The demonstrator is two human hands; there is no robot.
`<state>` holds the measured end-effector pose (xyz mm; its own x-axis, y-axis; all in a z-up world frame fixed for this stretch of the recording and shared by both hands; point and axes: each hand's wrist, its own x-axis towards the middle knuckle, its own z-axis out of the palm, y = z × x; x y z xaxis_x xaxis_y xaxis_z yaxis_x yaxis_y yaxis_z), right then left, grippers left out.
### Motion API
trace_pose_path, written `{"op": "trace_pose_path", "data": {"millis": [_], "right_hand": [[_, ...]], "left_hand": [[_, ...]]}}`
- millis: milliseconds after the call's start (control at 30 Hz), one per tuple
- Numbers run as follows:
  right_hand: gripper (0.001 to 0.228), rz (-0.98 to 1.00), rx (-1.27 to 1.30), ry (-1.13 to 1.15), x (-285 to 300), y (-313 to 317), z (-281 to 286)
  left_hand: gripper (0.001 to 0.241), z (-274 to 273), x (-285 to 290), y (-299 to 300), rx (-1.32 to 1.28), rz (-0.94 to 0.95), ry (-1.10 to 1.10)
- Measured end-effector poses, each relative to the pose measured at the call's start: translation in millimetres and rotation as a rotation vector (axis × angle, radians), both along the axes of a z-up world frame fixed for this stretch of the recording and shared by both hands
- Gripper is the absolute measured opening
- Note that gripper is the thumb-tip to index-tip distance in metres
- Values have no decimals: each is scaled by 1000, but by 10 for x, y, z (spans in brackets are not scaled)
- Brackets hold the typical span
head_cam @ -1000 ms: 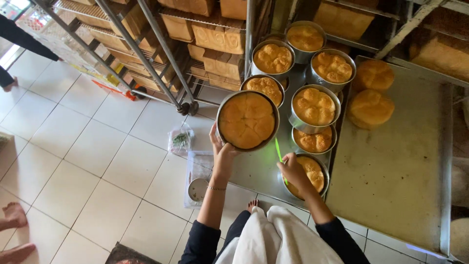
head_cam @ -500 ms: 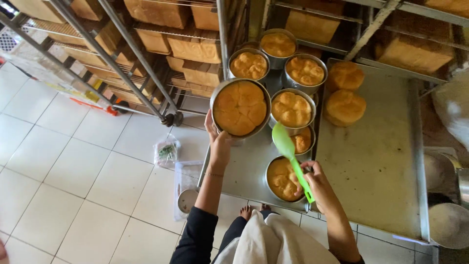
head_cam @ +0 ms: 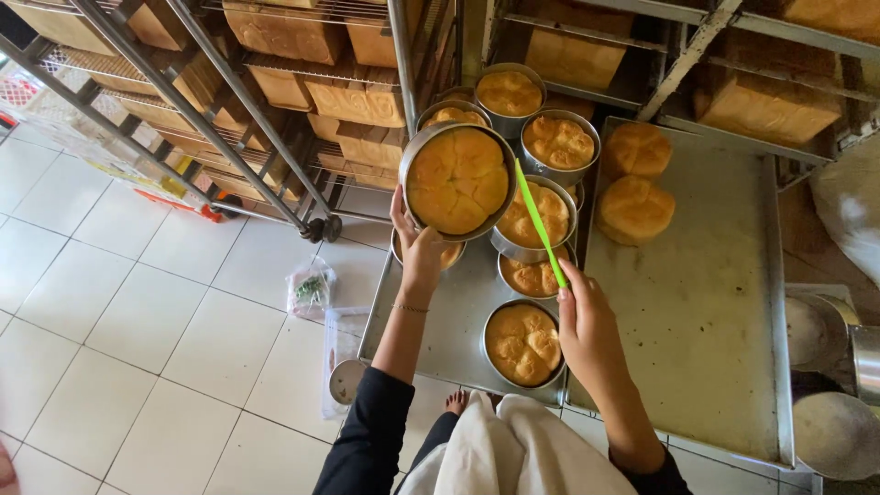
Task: Removing baked cakes from their tins using a spatula and placing them on a tray.
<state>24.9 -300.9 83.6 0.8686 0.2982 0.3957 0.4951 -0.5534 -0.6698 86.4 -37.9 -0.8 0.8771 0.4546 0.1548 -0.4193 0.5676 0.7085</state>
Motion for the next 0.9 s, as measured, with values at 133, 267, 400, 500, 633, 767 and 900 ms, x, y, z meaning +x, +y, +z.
{"op": "trace_pose_path", "data": {"millis": [133,267,400,500,633,767,900], "right_hand": [[38,-16,-48,39,79,54,10],[39,-35,-63,29,207,72,-121],[39,-64,-87,3,349,105,-236],[38,-27,-74,-41,499,114,-343],[36,26,-91,11,837,83,-544],[41,75,-67,546,1131,-11,-491],[46,154,225,838,1347,-175,-510]], "left_hand": [[94,-83,23,-14,79,59,-16],[94,79,-34,-64,133,75,64],[91,-196,-15,-92,171,52,-48],[93,-173,-28,-112,197,46,-53],[89,-99,-49,-96,154,-16,-81],[90,-39,-75,-32,186,-17,28],[96,-42,-77,62,207,-26,202]]}}
